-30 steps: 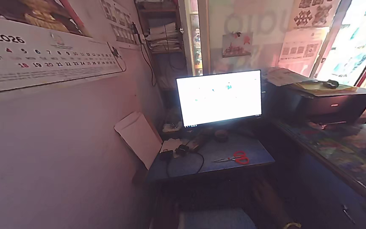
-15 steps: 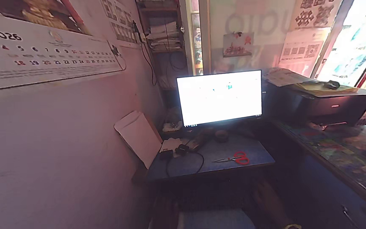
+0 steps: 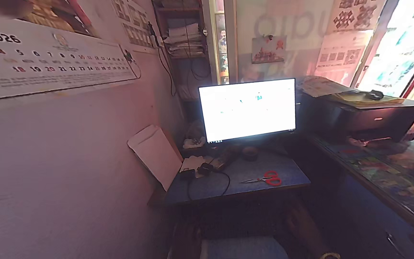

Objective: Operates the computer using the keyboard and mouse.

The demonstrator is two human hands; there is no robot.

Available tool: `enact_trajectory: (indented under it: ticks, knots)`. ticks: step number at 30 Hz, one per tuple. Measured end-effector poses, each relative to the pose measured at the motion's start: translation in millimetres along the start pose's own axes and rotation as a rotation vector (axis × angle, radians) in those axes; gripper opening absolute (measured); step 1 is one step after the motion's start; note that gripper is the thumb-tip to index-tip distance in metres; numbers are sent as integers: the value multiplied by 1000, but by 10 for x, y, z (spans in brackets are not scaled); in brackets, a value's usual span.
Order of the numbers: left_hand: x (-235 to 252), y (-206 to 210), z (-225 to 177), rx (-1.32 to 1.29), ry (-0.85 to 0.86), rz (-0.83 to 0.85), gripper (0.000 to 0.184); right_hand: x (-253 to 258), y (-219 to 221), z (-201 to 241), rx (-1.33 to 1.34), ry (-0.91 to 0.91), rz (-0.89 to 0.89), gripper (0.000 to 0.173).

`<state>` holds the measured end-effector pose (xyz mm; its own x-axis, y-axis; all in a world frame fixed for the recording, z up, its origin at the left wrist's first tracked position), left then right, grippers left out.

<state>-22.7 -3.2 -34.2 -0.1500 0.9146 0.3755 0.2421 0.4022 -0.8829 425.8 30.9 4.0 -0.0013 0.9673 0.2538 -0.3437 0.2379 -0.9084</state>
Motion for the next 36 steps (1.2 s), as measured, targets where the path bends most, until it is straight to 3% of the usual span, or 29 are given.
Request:
enact_trajectory:
  ticks: [16,23,28,32,34,36]
  knots:
    - [17,-23,17,0,17,3,53,3,2,13,14,33,32,54]
    - [88,-493,-412,42,-163,178,54,70,-271,227,89,186,200,55]
    - [92,-423,-621,179,71,248,54,44,-206,147,119,195,186,62]
    - [88,-133,-1165,110,308,299,58,34,-174,77,92,177,183,60]
    - [122,53,-1465,132,425,229,61,36,-196,75,82,170,188,61]
    - [173,88,-1805,123,441,301,61,56,-153,26,82,160,153,62]
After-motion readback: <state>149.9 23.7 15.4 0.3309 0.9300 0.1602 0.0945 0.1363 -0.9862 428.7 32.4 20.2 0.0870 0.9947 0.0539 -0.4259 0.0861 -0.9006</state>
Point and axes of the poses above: each hand's wrist, its own x-axis towards the middle knuckle, its own y-axis out of the palm, z = x × y, the point moved 1 cm from there along x, towards the middle knuckle, and after that the axes turned 3 degrees about z, right-handed, at the moved point
